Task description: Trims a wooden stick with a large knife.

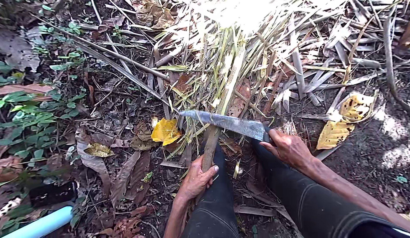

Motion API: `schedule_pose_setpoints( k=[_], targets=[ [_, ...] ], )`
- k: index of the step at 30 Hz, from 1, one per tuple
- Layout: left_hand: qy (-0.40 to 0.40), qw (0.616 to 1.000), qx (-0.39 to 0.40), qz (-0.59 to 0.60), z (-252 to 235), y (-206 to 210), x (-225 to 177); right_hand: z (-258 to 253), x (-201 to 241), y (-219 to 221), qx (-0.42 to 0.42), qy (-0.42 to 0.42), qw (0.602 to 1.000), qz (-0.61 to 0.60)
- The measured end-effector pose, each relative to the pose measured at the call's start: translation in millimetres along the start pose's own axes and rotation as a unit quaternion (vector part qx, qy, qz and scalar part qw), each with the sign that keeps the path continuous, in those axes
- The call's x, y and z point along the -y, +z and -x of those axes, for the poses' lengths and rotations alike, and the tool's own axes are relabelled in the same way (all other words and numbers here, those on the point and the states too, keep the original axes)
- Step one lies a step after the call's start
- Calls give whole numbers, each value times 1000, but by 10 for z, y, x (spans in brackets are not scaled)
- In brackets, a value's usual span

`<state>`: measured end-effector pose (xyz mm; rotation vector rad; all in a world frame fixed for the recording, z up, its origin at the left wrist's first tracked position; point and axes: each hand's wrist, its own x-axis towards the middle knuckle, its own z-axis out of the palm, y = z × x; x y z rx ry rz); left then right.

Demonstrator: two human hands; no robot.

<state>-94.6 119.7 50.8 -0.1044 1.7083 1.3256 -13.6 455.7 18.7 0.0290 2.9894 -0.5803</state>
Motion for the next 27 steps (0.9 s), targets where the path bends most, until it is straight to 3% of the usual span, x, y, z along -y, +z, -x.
schedule_pose_setpoints(
  k=[5,8,13,18,23,27],
  targets=[
    [8,1000,2,2,1,2,18,-173,-43,-80,19,-37,999,-35],
    [8,1000,2,5,-7,12,22,-136,-71,-123,29,-68,997,2],
    [8,1000,1,8,-16,32,30,-248,-199,-131,49,30,998,-4],
    [14,1000,11,6,-16,24,29,-179,-178,-126,15,-71,997,10],
    [2,1000,7,9,0,22,46,-372,-655,-211,44,127,989,-54],
    [3,1000,14,13,-6,14,48,-408,-860,-237,16,69,997,-40]
  ],
)
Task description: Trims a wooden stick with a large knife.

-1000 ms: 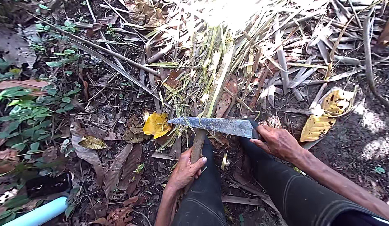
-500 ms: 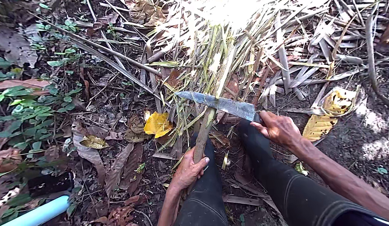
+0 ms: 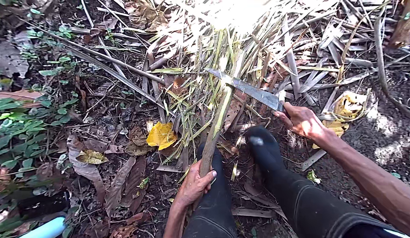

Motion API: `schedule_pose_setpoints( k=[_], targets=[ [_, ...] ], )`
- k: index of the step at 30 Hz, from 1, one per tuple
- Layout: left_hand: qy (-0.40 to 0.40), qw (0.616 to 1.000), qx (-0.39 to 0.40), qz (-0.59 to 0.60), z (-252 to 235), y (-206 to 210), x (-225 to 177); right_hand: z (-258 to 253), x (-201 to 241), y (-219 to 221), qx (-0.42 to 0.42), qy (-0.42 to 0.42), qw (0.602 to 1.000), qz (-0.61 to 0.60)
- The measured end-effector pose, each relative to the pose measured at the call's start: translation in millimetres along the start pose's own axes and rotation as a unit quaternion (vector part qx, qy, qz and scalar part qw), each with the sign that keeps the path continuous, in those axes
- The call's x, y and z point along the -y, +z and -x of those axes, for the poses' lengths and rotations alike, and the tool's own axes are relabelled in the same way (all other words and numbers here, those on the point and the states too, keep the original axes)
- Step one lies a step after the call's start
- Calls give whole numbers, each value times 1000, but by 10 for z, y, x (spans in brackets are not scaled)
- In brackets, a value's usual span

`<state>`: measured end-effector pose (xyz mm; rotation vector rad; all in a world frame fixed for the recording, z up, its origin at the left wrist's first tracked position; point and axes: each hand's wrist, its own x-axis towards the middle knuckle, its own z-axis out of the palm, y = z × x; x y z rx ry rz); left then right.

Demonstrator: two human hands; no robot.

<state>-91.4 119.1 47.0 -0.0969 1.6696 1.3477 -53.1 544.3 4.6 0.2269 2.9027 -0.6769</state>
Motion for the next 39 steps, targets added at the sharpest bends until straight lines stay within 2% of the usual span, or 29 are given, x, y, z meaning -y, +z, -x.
schedule_pose_setpoints(
  k=[2,5,8,10,12,15,16,20,22,25,27,30,32,37,39],
  targets=[
    [-1,1000,-1,5,3,8,2,-85,-24,-58,14,-1,1000,27],
    [-6,1000,-7,2,22,14,-1,-290,-110,-136,41,77,996,27],
    [-9,1000,-7,-2,31,-11,-5,-211,-209,-24,-8,10,1000,26],
    [-6,1000,1,2,17,6,0,-183,-93,-108,9,-19,999,43],
    [-6,1000,1,2,19,18,5,-293,-43,-219,49,22,996,65],
    [-3,1000,6,5,37,21,13,-566,-249,-270,63,185,980,33],
    [2,1000,12,5,44,11,12,-599,-312,-293,59,213,975,28],
    [12,1000,21,5,7,-3,34,-399,-320,-255,40,227,973,-20],
    [8,1000,17,4,14,0,45,-260,-291,-173,22,212,976,-50],
    [14,1000,13,5,14,-9,30,-37,-371,-9,-25,72,997,-33],
    [10,1000,11,8,15,-22,24,-79,-235,-75,-10,13,1000,3],
    [0,1000,15,10,9,-13,22,-312,-107,-244,49,52,997,38],
    [-1,1000,17,13,5,-2,26,-458,-182,-251,41,74,996,34],
    [0,1000,26,16,11,-17,21,-447,-182,-242,33,22,998,52],
    [5,999,29,17,-2,-12,24,-498,-236,-261,34,43,997,62]
  ],
)
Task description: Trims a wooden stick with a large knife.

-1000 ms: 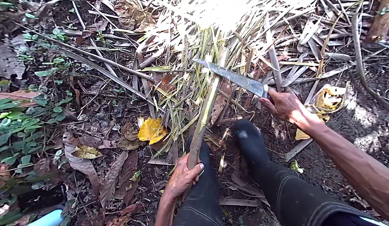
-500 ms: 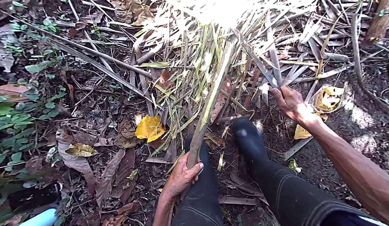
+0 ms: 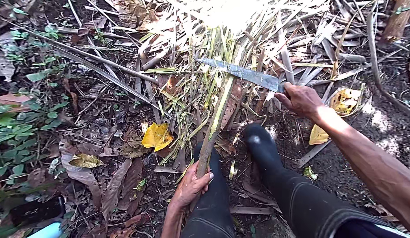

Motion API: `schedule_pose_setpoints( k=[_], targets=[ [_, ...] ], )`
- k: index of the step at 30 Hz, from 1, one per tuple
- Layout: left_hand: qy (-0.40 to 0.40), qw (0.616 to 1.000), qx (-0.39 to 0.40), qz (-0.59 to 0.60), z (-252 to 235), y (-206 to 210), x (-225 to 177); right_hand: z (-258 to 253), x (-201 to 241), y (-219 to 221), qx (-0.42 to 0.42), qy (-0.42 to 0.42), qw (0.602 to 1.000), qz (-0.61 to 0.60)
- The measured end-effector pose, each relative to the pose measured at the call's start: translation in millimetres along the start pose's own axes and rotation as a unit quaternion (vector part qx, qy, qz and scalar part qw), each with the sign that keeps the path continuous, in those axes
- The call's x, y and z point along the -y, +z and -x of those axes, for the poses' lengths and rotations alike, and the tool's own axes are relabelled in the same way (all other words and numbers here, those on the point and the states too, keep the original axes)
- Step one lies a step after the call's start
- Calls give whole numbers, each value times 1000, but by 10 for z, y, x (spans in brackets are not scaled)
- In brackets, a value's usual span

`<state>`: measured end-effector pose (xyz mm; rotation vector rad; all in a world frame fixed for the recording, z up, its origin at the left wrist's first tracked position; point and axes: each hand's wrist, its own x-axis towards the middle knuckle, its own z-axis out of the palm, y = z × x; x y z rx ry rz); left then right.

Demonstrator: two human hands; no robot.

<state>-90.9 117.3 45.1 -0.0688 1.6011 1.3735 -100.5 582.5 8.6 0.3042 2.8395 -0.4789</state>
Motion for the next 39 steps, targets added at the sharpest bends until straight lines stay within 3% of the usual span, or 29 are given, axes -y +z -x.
schedule_pose_setpoints(
  k=[4,9,12,15,19,25,29,36,39],
  targets=[
    [-2,1000,-7,5,-22,-24,13,-114,20,23,-14,38,999,-18],
    [-1,1000,1,6,-11,-16,35,47,107,67,-15,-21,1000,5],
    [-2,1000,2,11,-7,-16,44,-77,-56,14,10,112,993,-32],
    [8,1000,14,13,-29,-42,44,-128,-308,-17,-28,223,968,-109],
    [20,1000,2,17,-77,-32,114,406,-235,19,-75,146,977,-140],
    [48,996,-35,-63,-191,-17,110,925,232,306,-4,-25,998,-65],
    [50,994,-42,-91,-356,8,32,1083,430,485,-8,-111,993,-49],
    [23,997,8,-80,-525,34,-198,1259,517,550,-13,-138,989,-44],
    [12,997,-8,-76,-545,108,-207,1248,529,579,-29,-131,990,-41]
  ],
)
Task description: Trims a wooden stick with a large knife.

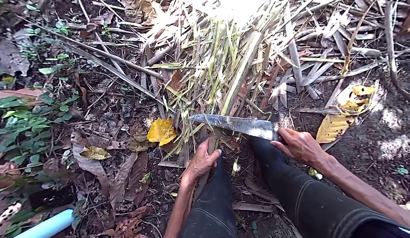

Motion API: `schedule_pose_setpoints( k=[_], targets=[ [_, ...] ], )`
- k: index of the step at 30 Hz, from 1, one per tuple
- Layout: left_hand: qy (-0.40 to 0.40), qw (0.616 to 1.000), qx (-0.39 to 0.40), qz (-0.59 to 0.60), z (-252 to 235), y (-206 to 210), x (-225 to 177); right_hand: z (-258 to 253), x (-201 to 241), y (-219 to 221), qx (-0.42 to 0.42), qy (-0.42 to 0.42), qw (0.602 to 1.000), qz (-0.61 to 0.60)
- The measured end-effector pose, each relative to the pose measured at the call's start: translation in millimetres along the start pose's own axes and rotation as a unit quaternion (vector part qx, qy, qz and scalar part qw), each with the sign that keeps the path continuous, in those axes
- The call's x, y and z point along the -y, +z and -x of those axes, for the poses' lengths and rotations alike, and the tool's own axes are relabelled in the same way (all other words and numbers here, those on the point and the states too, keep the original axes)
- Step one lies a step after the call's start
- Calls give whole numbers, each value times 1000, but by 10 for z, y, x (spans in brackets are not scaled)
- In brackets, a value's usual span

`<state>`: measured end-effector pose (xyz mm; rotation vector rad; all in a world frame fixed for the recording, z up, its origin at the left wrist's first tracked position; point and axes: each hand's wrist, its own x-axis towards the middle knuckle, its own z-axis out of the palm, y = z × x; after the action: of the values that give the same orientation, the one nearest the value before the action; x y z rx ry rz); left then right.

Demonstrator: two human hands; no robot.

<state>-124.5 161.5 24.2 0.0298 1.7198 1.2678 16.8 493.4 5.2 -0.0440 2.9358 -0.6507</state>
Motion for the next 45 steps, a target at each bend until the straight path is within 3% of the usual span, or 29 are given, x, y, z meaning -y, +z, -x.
schedule_pose_setpoints(
  k=[7,12,17,24,29,34,38,42,45],
  targets=[
    [5,998,-51,-30,-18,-46,-63,-217,293,11,-6,56,997,54],
    [16,999,-33,-14,-14,0,-151,-471,462,-65,-60,40,997,25],
    [31,999,-29,-4,3,-9,-108,-487,502,-84,-63,21,998,19],
    [4,999,-38,-16,-18,-6,-91,-427,253,-217,-6,40,997,63],
    [11,1000,-25,2,0,-15,-57,-345,332,-102,-40,-8,998,51],
    [3,1000,-20,10,9,15,-38,-484,227,-157,-11,80,996,39],
    [19,1000,-10,22,4,-6,-48,-432,221,-127,-35,18,998,48],
    [17,1000,-12,16,35,5,-15,-512,41,-220,-29,116,992,26],
    [16,1000,-8,17,29,-7,3,-519,68,-244,-19,94,995,18]
  ],
)
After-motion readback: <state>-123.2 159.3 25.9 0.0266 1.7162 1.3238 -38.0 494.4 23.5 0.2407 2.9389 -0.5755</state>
